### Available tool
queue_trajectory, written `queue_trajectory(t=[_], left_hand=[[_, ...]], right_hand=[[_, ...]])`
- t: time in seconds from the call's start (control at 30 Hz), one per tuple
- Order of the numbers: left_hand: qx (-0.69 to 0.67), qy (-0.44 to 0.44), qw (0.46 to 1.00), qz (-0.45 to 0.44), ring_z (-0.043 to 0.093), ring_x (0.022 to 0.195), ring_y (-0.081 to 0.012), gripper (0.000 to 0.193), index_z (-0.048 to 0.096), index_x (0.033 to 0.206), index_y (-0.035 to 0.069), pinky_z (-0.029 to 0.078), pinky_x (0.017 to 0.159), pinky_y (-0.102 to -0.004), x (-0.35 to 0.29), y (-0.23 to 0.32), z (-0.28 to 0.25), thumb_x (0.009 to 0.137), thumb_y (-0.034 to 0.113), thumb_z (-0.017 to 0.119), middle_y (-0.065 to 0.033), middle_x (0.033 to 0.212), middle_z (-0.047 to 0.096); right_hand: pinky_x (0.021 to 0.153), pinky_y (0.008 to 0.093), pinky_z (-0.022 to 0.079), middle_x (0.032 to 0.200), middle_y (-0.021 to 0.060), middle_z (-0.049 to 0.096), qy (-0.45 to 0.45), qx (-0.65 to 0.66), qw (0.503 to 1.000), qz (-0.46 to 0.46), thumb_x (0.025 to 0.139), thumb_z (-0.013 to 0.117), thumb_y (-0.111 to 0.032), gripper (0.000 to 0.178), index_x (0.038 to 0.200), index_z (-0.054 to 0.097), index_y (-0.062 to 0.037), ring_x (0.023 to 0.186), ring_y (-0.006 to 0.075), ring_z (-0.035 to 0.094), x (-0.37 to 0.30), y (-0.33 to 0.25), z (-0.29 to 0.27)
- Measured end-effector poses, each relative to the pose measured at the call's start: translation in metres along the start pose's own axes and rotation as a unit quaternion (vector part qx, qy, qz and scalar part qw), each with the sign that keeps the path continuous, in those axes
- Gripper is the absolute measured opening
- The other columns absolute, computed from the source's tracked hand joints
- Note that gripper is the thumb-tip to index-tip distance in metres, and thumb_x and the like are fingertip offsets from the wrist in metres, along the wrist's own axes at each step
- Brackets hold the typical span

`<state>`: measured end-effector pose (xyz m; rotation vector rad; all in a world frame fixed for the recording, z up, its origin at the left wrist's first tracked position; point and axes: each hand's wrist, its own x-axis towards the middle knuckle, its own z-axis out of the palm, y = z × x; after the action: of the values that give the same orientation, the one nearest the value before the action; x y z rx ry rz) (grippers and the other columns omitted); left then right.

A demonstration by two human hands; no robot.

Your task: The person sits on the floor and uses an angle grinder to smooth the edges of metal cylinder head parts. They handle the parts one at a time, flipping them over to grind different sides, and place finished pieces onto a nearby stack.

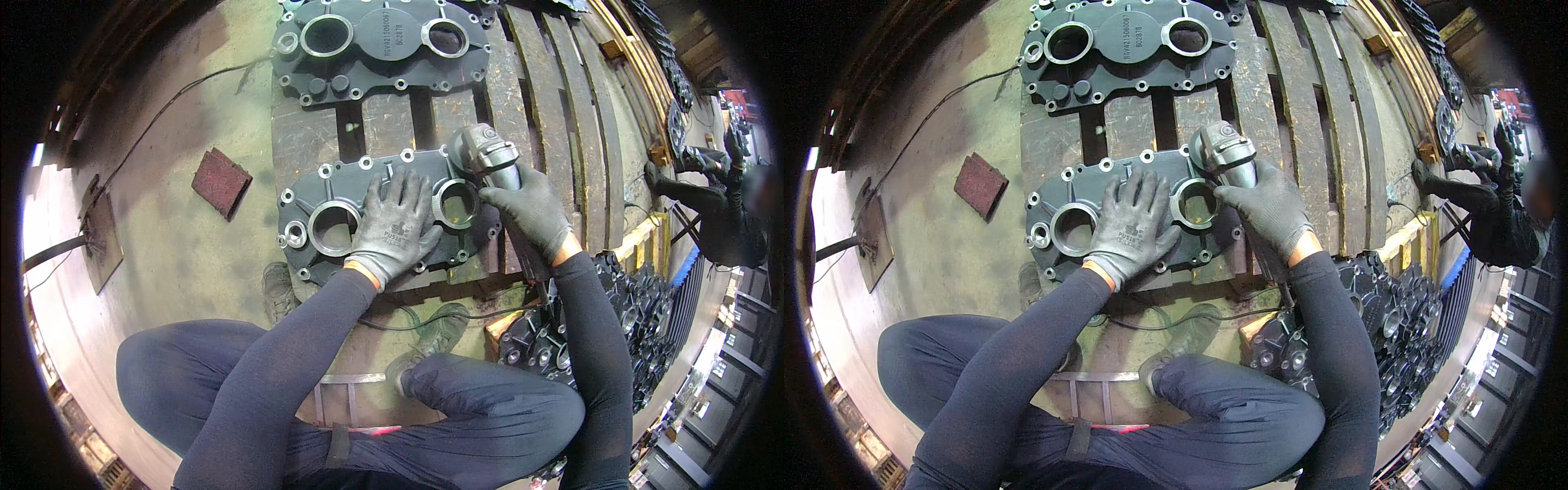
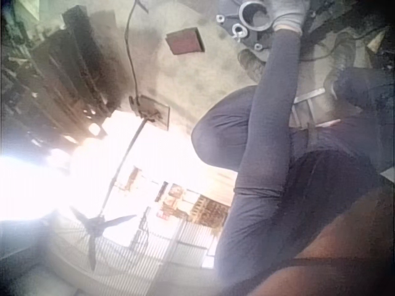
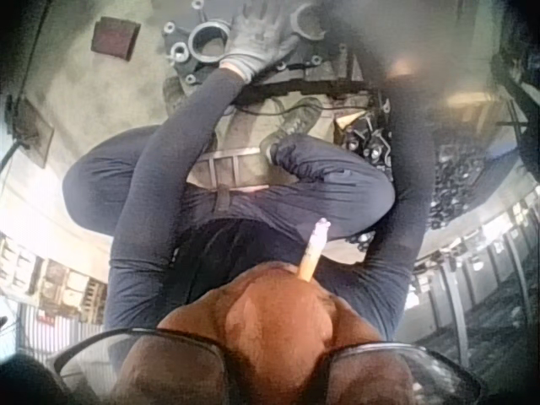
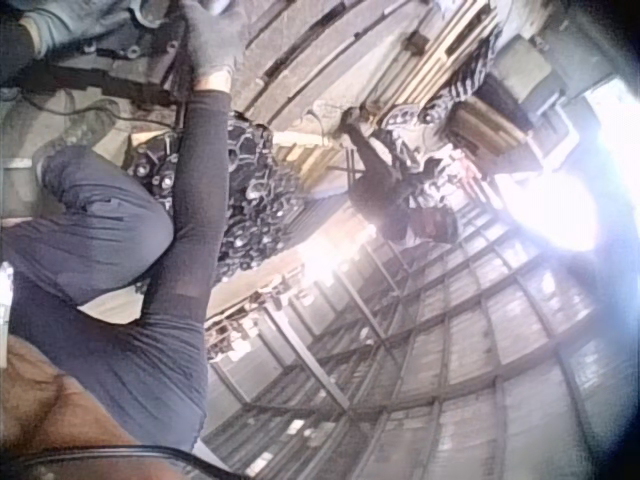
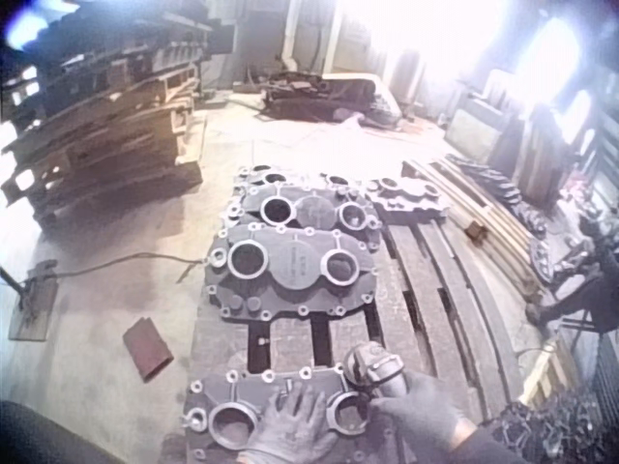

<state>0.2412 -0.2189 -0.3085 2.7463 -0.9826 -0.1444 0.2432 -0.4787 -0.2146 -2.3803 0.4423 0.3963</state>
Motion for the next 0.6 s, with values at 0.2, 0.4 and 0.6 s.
queue_trajectory(t=[0.2,0.4,0.6], left_hand=[[0.003,-0.004,1.000,0.000,0.040,0.160,-0.0368,0.086,0.049,0.165,0.005,0.026,0.131,-0.0594,0.002,0.001,-0.002,0.102,0.061,0.061,-0.0214,0.168,0.050],[-0.010,-0.005,1.000,0.001,0.041,0.159,-0.0364,0.085,0.051,0.164,0.004,0.026,0.131,-0.0593,0.002,0.002,-0.003,0.101,0.060,0.062,-0.0216,0.166,0.051],[-0.009,-0.007,1.000,-0.001,0.041,0.160,-0.0362,0.085,0.051,0.164,0.005,0.026,0.130,-0.0600,0.002,0.001,-0.003,0.101,0.060,0.062,-0.0214,0.166,0.051]], right_hand=[[0.097,0.0457,0.060,0.115,0.0238,0.081,-0.005,0.003,1.000,0.002,0.084,0.088,-0.042,0.062,0.130,0.077,-0.0028,0.106,0.0362,0.080,-0.001,-0.009,0.000],[0.096,0.0463,0.060,0.114,0.0241,0.081,-0.011,0.017,1.000,0.008,0.084,0.088,-0.041,0.061,0.131,0.076,-0.0030,0.105,0.0356,0.080,-0.001,0.007,-0.008],[0.094,0.0470,0.061,0.112,0.0245,0.082,-0.006,0.003,1.000,0.017,0.084,0.089,-0.040,0.060,0.129,0.078,-0.0023,0.102,0.0365,0.081,-0.005,-0.019,-0.005]])
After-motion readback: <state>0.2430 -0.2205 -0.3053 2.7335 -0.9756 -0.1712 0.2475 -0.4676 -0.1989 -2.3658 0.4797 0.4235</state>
